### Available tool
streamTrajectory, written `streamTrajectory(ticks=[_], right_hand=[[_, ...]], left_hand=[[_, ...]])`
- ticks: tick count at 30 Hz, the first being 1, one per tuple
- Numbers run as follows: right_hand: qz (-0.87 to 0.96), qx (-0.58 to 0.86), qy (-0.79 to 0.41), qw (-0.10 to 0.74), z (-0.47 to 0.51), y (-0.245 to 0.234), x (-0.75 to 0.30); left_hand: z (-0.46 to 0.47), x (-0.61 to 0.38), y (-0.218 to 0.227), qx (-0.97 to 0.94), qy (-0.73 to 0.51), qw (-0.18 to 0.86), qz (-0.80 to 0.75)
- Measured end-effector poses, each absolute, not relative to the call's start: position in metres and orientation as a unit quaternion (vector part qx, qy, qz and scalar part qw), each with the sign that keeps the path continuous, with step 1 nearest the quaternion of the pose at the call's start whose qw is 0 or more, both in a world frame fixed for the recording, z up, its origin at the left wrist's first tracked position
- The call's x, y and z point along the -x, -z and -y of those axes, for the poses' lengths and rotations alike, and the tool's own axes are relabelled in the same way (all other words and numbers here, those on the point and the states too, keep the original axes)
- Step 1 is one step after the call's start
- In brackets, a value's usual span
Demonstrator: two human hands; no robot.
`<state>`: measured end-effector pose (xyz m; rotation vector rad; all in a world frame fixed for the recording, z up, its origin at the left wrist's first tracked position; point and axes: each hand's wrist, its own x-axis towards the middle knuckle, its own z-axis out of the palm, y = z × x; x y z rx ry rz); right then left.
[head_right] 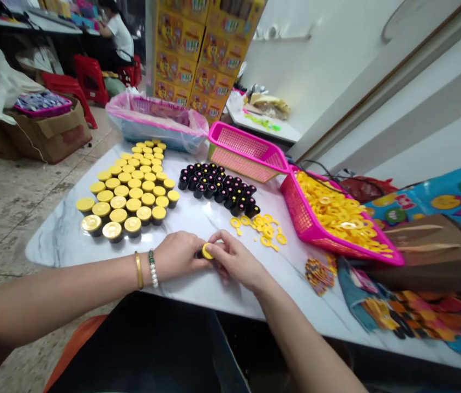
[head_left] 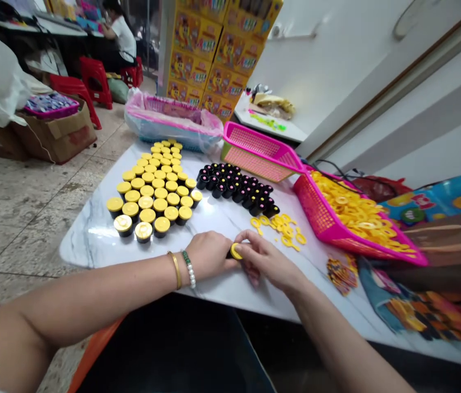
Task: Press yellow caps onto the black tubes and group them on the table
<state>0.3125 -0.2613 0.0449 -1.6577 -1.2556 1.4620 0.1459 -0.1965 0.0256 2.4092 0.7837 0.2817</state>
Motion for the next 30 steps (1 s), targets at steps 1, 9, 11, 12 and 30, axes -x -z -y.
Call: streamTrajectory(ticks=[1,9,11,12,30], right_hand=[[0.467,0.617,-0.551,0.313,0.266,-0.044,-0.312],[0.543,0.636,-0.447,0.317,0.250,-0.041,-0.314],[0.528,0.657,-0.426,0.330,0.230,-0.042,-0.313],[0.520,0.663,-0.425,0.330,0.221,-0.043,-0.312],[0.395,0.591,-0.596,0.374,0.168,-0.039,-0.274]], left_hand=[[0.198,-0.145,-0.026,-0.904,-0.109,0.288,-0.297],[0.207,-0.140,-0.025,-0.888,-0.135,0.286,-0.334],[0.207,-0.140,-0.026,-0.883,-0.134,0.288,-0.345],[0.207,-0.140,-0.026,-0.881,-0.134,0.290,-0.350],[0.208,-0.139,-0.022,-0.976,-0.080,0.154,-0.131]])
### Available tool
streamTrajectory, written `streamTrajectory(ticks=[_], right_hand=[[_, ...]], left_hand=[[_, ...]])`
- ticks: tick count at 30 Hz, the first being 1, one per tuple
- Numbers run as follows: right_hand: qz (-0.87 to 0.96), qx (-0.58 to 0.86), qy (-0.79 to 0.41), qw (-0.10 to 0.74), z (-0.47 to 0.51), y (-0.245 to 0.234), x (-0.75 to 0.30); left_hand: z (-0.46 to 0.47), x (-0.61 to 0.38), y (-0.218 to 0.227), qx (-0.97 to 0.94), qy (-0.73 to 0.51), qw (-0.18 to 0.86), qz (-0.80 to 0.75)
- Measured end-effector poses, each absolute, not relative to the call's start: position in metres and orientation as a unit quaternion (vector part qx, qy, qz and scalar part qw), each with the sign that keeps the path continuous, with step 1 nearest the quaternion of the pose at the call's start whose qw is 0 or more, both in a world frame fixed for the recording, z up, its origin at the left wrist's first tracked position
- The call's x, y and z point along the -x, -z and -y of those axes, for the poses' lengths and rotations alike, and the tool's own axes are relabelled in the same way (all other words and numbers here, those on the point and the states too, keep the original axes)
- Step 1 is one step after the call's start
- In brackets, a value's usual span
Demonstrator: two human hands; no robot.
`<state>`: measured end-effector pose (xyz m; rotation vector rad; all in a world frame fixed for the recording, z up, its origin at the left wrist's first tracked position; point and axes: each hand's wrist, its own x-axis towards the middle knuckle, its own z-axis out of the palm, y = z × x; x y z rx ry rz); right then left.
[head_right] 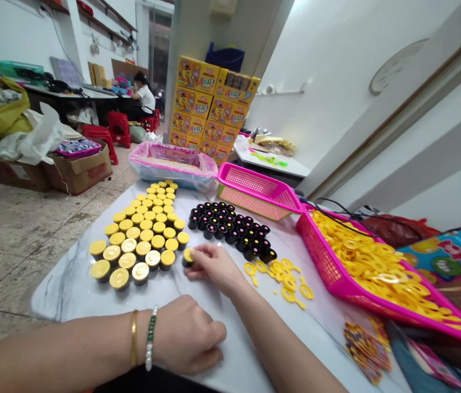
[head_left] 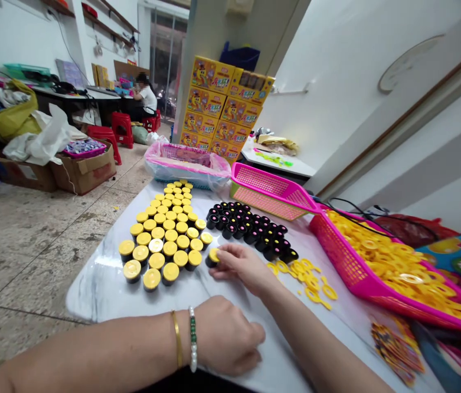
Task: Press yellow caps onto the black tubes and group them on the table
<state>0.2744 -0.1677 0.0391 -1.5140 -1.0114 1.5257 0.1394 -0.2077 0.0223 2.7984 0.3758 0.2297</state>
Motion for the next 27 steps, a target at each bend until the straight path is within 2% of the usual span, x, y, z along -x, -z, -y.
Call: streamTrajectory(ticks=[2,4,8,10,12,16,20,24,27], right_hand=[[0.425,0.593,-0.586,0.354,0.158,-0.040,-0.268],[0.490,0.629,-0.498,0.342,0.152,-0.040,-0.272],[0.650,0.697,-0.077,0.294,0.138,-0.035,-0.297],[0.682,0.692,0.028,0.235,0.127,-0.034,-0.305],[0.697,0.688,0.033,0.200,0.120,-0.035,-0.310],[0.721,0.666,-0.003,0.192,0.139,-0.049,-0.317],[0.749,0.616,-0.076,0.234,0.207,-0.061,-0.318],[0.747,0.584,-0.189,0.255,0.257,-0.062,-0.311],[0.717,0.616,-0.174,0.276,0.254,-0.056,-0.326]], left_hand=[[0.206,-0.140,-0.022,-0.977,-0.078,0.149,-0.129],[0.204,-0.141,-0.022,-0.972,-0.087,0.151,-0.157],[0.199,-0.140,-0.023,-0.959,-0.101,0.155,-0.216],[0.197,-0.140,-0.024,-0.948,-0.107,0.164,-0.251],[0.195,-0.139,-0.024,-0.935,-0.115,0.185,-0.279],[0.194,-0.140,-0.026,-0.894,-0.146,0.250,-0.343],[0.195,-0.141,-0.028,-0.857,-0.186,0.287,-0.385],[0.193,-0.142,-0.028,-0.876,-0.153,0.317,-0.330],[0.188,-0.143,-0.029,-0.873,-0.137,0.335,-0.326]])
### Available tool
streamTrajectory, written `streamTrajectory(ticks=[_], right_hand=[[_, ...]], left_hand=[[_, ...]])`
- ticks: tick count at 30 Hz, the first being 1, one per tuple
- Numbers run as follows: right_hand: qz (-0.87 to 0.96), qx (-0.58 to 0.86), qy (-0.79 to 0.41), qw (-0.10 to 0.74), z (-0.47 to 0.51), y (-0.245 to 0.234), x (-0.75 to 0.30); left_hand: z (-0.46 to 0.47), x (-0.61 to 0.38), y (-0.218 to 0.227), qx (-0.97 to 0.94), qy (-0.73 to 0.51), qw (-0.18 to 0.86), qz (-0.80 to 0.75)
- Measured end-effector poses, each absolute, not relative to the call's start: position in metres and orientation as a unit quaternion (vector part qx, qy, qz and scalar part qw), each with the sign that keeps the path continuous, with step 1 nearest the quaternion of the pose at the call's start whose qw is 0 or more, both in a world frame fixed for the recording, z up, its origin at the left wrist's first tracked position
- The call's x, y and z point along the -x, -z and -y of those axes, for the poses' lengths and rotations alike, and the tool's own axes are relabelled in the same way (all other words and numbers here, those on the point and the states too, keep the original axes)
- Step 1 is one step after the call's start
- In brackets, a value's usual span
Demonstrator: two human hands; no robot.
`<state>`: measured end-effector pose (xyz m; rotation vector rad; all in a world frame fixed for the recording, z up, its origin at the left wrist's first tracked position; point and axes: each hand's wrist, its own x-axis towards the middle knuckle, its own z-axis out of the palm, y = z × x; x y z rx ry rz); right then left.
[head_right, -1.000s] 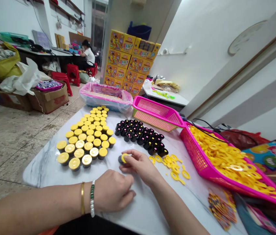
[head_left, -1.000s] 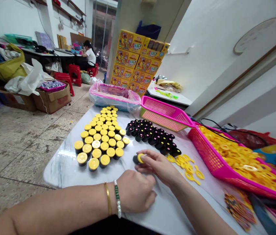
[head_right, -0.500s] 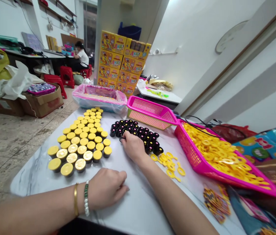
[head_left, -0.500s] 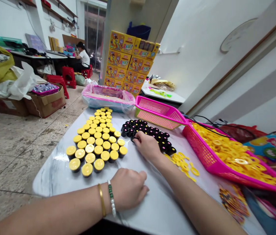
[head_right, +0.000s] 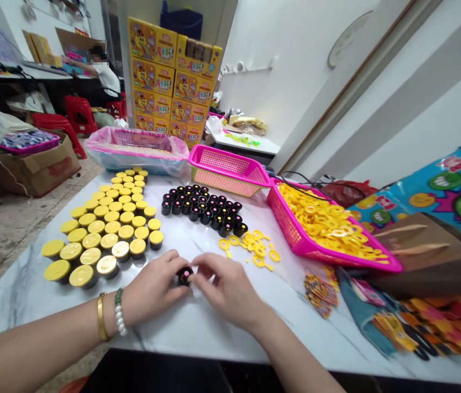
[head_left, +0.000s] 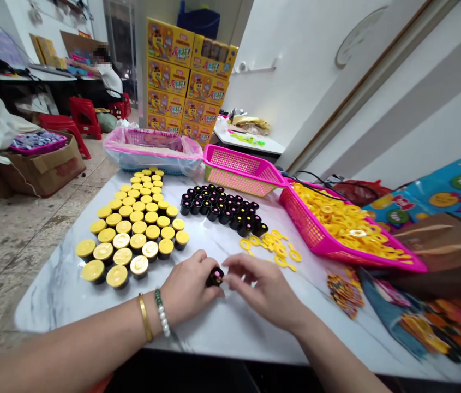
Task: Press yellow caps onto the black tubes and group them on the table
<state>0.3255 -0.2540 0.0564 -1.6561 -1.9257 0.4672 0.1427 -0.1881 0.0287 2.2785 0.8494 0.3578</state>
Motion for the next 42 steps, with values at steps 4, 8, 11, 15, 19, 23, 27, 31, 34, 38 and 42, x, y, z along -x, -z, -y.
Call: streamTrajectory(ticks=[4,8,11,15,19,23,27,31,34,38,42], right_hand=[[0.666,0.718,0.005,0.202,0.237,-0.040,-0.362],[0.675,0.731,0.045,0.089,0.263,-0.024,-0.364],[0.728,0.676,0.059,0.092,0.301,-0.020,-0.348],[0.801,0.583,0.066,0.118,0.340,-0.009,-0.334],[0.820,0.527,0.011,0.222,0.358,-0.001,-0.323],[0.752,0.538,-0.247,0.292,0.345,-0.027,-0.311],[0.611,0.615,-0.369,0.334,0.304,-0.053,-0.309],[0.492,0.657,-0.466,0.331,0.269,-0.052,-0.319],[0.463,0.673,-0.468,0.336,0.258,-0.048,-0.324],[0.449,0.646,-0.513,0.343,0.255,-0.044,-0.325],[0.405,0.623,-0.552,0.377,0.256,-0.038,-0.321]], left_hand=[[0.183,-0.143,-0.031,-0.872,-0.119,0.337,-0.333],[0.183,-0.143,-0.030,-0.874,-0.117,0.343,-0.324],[0.185,-0.142,-0.028,-0.874,-0.139,0.340,-0.318],[0.186,-0.141,-0.028,-0.878,-0.144,0.332,-0.312],[0.185,-0.140,-0.029,-0.882,-0.132,0.333,-0.306],[0.184,-0.140,-0.028,-0.886,-0.137,0.332,-0.294],[0.183,-0.141,-0.025,-0.891,-0.150,0.327,-0.278],[0.183,-0.140,-0.025,-0.889,-0.147,0.339,-0.271],[0.183,-0.140,-0.025,-0.885,-0.141,0.344,-0.279],[0.184,-0.141,-0.027,-0.878,-0.136,0.355,-0.290],[0.184,-0.142,-0.029,-0.869,-0.131,0.387,-0.279]])
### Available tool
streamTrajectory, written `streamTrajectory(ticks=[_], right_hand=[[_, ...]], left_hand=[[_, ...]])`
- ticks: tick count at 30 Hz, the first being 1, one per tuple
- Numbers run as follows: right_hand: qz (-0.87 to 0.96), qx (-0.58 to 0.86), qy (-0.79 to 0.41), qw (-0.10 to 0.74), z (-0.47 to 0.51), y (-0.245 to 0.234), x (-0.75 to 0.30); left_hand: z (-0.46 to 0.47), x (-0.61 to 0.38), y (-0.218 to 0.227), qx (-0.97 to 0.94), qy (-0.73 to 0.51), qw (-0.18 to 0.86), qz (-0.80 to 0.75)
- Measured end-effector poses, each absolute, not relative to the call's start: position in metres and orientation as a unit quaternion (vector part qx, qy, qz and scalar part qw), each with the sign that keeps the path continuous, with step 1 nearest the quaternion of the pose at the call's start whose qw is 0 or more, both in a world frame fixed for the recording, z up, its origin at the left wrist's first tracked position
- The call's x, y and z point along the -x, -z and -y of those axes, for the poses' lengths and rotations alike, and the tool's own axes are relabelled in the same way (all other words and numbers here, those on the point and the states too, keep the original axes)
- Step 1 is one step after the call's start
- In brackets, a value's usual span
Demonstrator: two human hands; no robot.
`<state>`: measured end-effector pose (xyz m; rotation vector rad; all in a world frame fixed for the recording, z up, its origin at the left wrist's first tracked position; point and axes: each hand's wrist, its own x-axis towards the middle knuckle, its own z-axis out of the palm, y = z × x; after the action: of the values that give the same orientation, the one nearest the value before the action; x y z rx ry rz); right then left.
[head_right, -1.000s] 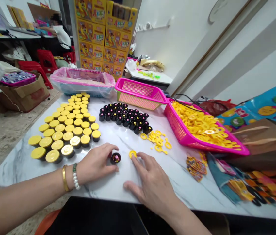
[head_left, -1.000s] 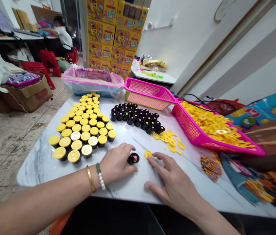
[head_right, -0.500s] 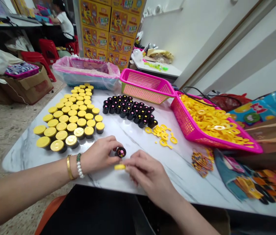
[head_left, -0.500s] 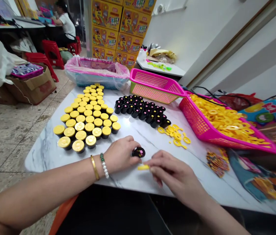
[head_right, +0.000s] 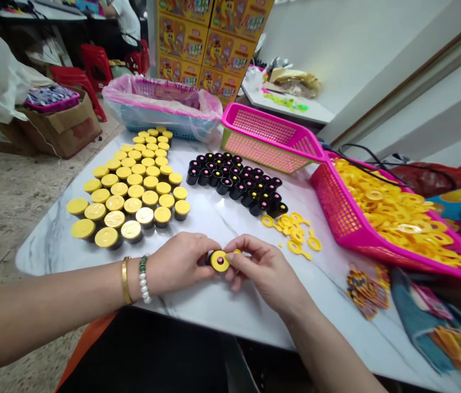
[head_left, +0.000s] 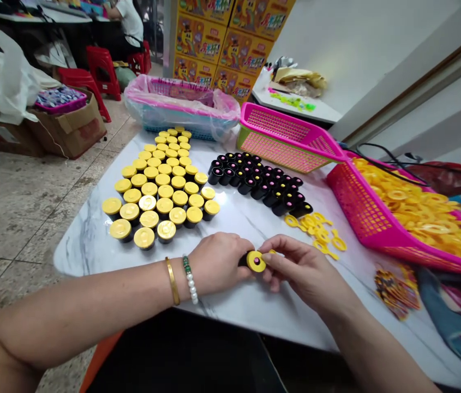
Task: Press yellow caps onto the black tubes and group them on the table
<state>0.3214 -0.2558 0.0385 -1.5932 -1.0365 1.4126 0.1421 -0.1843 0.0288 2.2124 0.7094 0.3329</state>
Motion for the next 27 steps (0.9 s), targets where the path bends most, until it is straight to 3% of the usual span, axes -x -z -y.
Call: streamTrajectory(ticks=[14,24,27], right_hand=[[0.375,0.609,-0.585,0.383,0.247,-0.039,-0.314],[0.419,0.638,-0.537,0.359,0.251,-0.043,-0.305],[0.414,0.629,-0.535,0.383,0.253,-0.042,-0.303]], left_hand=[[0.186,-0.143,-0.029,-0.848,-0.145,0.422,-0.287],[0.180,-0.142,-0.038,-0.734,-0.092,0.588,-0.327],[0.184,-0.142,-0.034,-0.755,-0.125,0.562,-0.313]])
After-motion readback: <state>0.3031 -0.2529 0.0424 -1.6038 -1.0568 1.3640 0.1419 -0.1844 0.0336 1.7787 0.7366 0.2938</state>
